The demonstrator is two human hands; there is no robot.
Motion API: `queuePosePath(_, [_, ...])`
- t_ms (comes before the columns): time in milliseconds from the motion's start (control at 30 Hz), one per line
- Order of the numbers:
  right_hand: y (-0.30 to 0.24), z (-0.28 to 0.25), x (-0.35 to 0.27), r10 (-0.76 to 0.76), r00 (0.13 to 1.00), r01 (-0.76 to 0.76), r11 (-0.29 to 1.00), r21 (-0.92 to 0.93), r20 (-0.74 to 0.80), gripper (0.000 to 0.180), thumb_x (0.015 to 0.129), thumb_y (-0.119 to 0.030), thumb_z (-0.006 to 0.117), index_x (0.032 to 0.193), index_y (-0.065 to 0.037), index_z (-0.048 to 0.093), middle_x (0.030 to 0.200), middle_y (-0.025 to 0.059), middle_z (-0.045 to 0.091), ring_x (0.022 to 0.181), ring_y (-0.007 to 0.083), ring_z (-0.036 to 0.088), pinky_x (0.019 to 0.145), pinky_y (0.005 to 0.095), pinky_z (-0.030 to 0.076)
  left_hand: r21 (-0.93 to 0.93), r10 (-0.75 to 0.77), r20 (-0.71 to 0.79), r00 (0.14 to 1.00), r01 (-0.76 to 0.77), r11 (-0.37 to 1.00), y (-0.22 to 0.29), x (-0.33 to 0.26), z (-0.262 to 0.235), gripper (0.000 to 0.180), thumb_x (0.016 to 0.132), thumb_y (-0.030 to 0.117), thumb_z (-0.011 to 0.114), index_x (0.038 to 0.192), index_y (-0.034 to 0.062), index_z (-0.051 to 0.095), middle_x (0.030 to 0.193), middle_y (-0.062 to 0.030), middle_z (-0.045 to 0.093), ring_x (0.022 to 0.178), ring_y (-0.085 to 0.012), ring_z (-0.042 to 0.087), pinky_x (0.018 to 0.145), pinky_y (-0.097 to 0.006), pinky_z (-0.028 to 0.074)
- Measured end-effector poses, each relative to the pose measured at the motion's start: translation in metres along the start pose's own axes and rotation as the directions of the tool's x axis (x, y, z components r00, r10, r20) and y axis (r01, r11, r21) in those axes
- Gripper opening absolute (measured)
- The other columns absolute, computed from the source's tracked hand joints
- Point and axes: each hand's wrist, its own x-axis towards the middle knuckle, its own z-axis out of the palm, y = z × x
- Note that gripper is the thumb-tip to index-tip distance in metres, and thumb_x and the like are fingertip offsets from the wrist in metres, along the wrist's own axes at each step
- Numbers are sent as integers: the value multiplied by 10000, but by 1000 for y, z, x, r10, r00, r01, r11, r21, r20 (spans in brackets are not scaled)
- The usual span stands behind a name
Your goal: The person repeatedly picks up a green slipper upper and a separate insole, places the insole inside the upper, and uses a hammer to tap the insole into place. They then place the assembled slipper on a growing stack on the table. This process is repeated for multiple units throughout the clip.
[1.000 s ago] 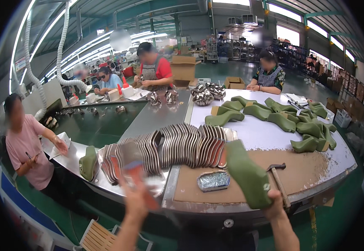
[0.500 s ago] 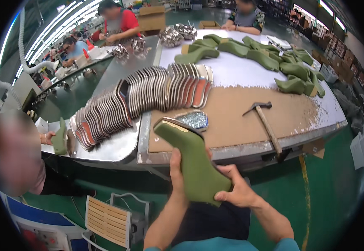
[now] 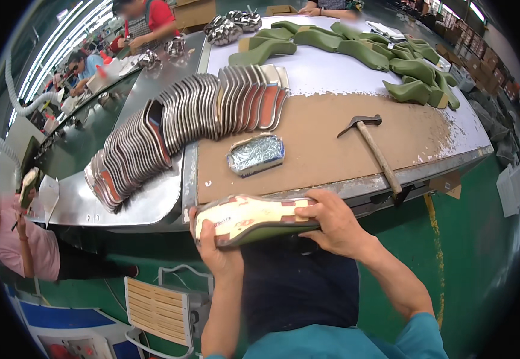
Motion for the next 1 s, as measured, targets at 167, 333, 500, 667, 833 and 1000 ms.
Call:
queuePosePath(167, [-2,1,0,14,999,-13,1000,-22,51,657,588,-57,825,1146,-143,489,1152,180,478,1007,380,527,840,460,446,181,26,-28,999,-20,983,12,-11,-4,540,915,209,539,1388,37,344,1274,-143,492,1159,-259,526,967,-411,459])
queuePosePath(333, [-8,4,-5,25,1000,-26,999,-41,-18,623,606,-54,805,1140,-160,502,1114,161,479,947,368,530,808,447,449,174,-4,-12,1000,6,985,18,-5,-9,557,912,177,554,1394,20,323,1246,-180,487,1127,-281,541,933,-413,479])
queuePosePath(500, [11,20,-15,39,999,-39,999,0,22,610,647,-78,788,1178,-142,496,1140,163,483,948,365,529,809,436,454,250,-43,-70,997,60,966,15,-10,-17,526,916,157,559,1367,-9,347,1212,-174,516,1070,-272,579,891,-390,509])
queuePosePath(667, [5,24,-17,79,996,-79,997,22,-37,604,659,-76,792,1179,-133,490,1153,170,482,964,368,531,813,436,452,802,67,576,815,-579,143,40,58,-28,271,867,96,602,1118,-6,617,1172,-170,568,1034,-252,588,845,-340,486])
queuePosePath(833, [1,22,-16,117,993,-117,993,-16,14,617,639,-76,811,1155,-108,474,1169,191,478,1004,379,535,851,450,453,765,-225,620,752,-642,-37,-13,125,86,315,782,175,682,1078,67,687,941,-107,694,859,-227,673,797,-344,506])
queuePosePath(1000, [-3,24,-14,117,993,-117,993,10,-7,611,641,-62,798,1160,-134,483,1108,157,475,943,348,534,794,437,461,742,-448,438,780,-595,-311,-42,154,105,262,774,290,679,983,143,737,894,-105,713,845,-262,677,801,-362,514])
